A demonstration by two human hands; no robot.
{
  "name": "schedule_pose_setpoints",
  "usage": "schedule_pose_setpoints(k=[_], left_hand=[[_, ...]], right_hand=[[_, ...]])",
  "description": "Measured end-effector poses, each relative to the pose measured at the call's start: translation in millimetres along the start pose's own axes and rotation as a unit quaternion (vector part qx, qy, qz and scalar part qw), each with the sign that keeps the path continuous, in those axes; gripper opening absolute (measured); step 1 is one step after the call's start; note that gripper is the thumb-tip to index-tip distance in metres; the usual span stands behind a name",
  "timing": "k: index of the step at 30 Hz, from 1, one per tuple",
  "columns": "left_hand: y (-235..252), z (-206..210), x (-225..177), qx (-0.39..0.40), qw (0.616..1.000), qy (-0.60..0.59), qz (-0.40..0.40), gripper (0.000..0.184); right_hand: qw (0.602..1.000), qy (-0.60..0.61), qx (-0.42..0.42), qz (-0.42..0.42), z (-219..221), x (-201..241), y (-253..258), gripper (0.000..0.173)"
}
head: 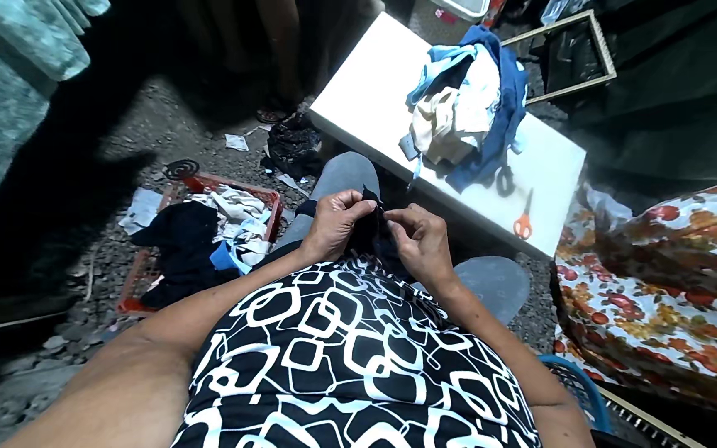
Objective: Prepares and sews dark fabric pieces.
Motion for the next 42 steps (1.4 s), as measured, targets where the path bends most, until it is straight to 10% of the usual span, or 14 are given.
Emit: schedule_pose_setpoints(k=[23,32,42], left_hand=[[-15.0,24.8,-43.4,0.098,0.899,0.267,0.333,0.005],[3.7,13.5,7.6,0.097,0.991,0.085,0.035,0.010],[-4.1,25.8,22.1,0.149,0.975,-0.094,-0.131,0.019]], right_hand=[[0.997,0.047,-0.049,0.047,-0.4,-8.3,-11.3,0.015],[0.998,0.045,-0.025,0.048,-6.4,-20.4,-5.3,0.014],[0.991,0.126,-0.007,0.040,-3.8,-23.5,-5.8,0.017]])
Point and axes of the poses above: each hand's wrist, its own y-axis towards the middle knuckle, its own z-axis out of the palm, x = y × z, the point moved 9 cm from there along y, towards the middle knuckle, and after that the axes turned 1 degree about -x, right-handed, at the moved point
